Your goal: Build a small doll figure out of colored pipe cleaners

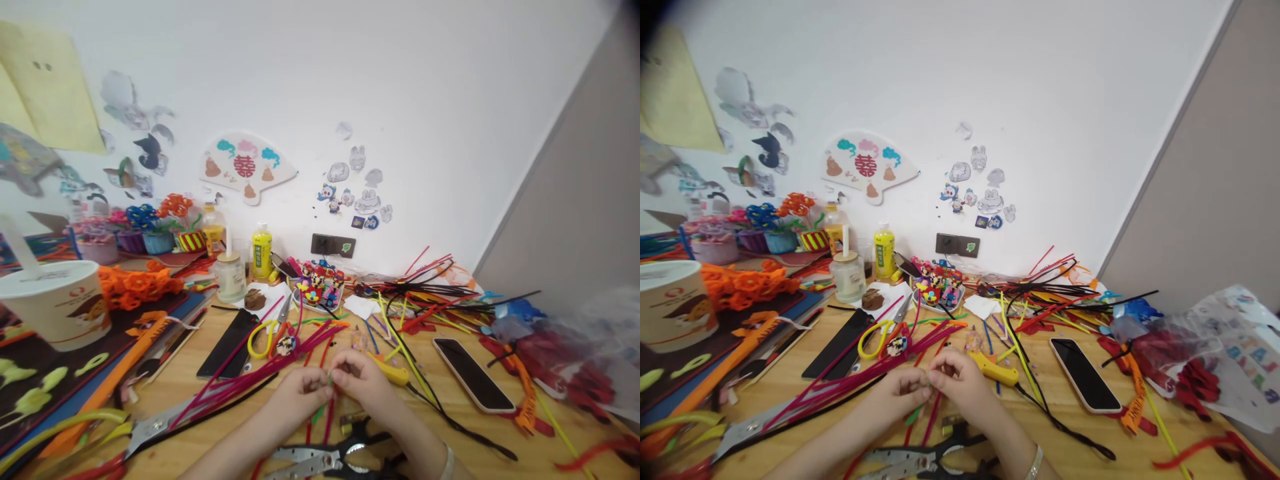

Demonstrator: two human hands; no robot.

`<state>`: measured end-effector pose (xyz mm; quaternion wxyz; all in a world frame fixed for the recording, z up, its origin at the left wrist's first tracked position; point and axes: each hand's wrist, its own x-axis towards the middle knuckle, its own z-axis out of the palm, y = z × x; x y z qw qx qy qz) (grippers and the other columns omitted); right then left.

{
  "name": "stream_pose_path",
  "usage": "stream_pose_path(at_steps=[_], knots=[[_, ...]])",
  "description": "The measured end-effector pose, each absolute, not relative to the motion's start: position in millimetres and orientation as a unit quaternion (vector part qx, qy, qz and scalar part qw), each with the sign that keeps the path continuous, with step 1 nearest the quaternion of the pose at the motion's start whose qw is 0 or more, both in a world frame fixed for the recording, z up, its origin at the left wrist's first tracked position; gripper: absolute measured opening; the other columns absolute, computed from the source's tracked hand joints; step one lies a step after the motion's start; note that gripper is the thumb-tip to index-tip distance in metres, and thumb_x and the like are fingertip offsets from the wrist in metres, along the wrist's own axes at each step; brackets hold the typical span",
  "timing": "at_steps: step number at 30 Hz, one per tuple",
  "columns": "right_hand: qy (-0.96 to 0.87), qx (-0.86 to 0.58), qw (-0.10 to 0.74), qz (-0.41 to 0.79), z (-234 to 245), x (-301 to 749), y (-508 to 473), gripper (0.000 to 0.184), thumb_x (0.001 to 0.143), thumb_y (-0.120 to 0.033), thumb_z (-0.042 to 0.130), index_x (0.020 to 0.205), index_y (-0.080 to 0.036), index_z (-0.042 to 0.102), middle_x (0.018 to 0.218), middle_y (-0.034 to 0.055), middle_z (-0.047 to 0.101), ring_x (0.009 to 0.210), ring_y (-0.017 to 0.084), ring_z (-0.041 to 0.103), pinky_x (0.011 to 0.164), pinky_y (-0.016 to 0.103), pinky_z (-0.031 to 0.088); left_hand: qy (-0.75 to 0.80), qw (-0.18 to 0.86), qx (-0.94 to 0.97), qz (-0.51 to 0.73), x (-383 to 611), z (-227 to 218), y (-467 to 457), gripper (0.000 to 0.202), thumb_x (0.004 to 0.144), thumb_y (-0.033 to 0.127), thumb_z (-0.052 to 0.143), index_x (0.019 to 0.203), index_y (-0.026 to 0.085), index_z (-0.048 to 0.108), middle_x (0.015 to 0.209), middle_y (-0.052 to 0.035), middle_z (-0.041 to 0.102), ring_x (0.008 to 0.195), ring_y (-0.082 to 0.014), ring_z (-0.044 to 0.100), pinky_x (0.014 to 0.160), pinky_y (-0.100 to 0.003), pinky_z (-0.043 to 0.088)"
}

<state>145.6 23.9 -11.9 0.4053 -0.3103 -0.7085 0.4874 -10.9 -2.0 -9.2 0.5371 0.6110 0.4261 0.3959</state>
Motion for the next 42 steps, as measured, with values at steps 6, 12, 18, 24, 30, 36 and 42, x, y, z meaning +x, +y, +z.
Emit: stream_pose_path(at_steps=[6, 12, 18, 24, 30, 36, 42], knots=[[-0.737, -0.271, 0.342, 0.516, -1, 151, 19, 0.028, 0.081, -0.046, 0.054, 0.08, -0.018, 0.055, 0.072, -0.0017, 0.05, 0.071, 0.013, 0.048, 0.067, 0.024, 0.038, 0.447, 0.485, 0.636, 0.401, -16, -5, -1, 0.036, 0.065, 0.049, 0.059, 0.052, 0.016, 0.054, 0.052, 0.0043, 0.043, 0.056, -0.0134, 0.041, 0.056, -0.024, 0.032], [-0.784, -0.296, 0.327, 0.437, 2, 150, 17, 0.017, 0.08, -0.032, 0.054, 0.072, -0.018, 0.054, 0.07, -0.0019, 0.051, 0.07, 0.014, 0.048, 0.065, 0.024, 0.038, 0.467, 0.457, 0.644, 0.398, -20, -3, 1, 0.028, 0.068, 0.042, 0.055, 0.056, 0.016, 0.053, 0.055, 0.0033, 0.047, 0.058, -0.0151, 0.044, 0.057, -0.025, 0.034], [-0.84, -0.333, 0.363, 0.225, -5, 142, 16, 0.014, 0.08, -0.016, 0.048, 0.067, -0.018, 0.052, 0.065, -0.0013, 0.051, 0.063, 0.013, 0.048, 0.059, 0.023, 0.036, 0.484, 0.409, 0.654, 0.414, -18, -4, -2, 0.024, 0.074, 0.036, 0.05, 0.059, 0.018, 0.051, 0.058, 0.003, 0.048, 0.059, -0.0152, 0.045, 0.058, -0.025, 0.035], [-0.846, -0.315, 0.425, 0.066, -12, 140, 14, 0.018, 0.085, -0.017, 0.045, 0.07, -0.018, 0.054, 0.068, 0.0022, 0.055, 0.067, 0.016, 0.05, 0.06, 0.026, 0.039, 0.495, 0.322, 0.691, 0.417, -16, -7, -7, 0.023, 0.081, 0.033, 0.042, 0.064, 0.019, 0.049, 0.061, 0.002, 0.051, 0.061, -0.0162, 0.049, 0.06, -0.025, 0.039], [-0.839, -0.296, 0.45, 0.075, -11, 141, 15, 0.015, 0.089, -0.023, 0.046, 0.082, -0.019, 0.058, 0.072, 0.0034, 0.06, 0.069, 0.016, 0.054, 0.062, 0.026, 0.044, 0.513, 0.297, 0.68, 0.431, -15, -1, -9, 0.024, 0.082, 0.033, 0.04, 0.064, 0.02, 0.048, 0.061, 0.0016, 0.051, 0.061, -0.0163, 0.05, 0.059, -0.025, 0.04], [-0.844, -0.294, 0.446, 0.043, -14, 141, 16, 0.018, 0.09, -0.019, 0.043, 0.079, -0.019, 0.057, 0.073, 0.0041, 0.058, 0.07, 0.016, 0.054, 0.064, 0.027, 0.046, 0.52, 0.259, 0.691, 0.43, -14, 1, -14, 0.022, 0.083, 0.031, 0.04, 0.069, 0.019, 0.052, 0.065, -0.0009, 0.058, 0.064, -0.0174, 0.055, 0.063, -0.026, 0.042], [-0.797, -0.355, 0.487, 0.045, -19, 132, 10, 0.015, 0.083, -0.012, 0.045, 0.074, -0.018, 0.055, 0.071, 0.0042, 0.058, 0.069, 0.017, 0.053, 0.064, 0.028, 0.045, 0.512, 0.239, 0.703, 0.432, -13, -6, -17, 0.022, 0.086, 0.03, 0.039, 0.074, 0.019, 0.055, 0.071, -0.002, 0.063, 0.068, -0.0174, 0.059, 0.066, -0.026, 0.044]])
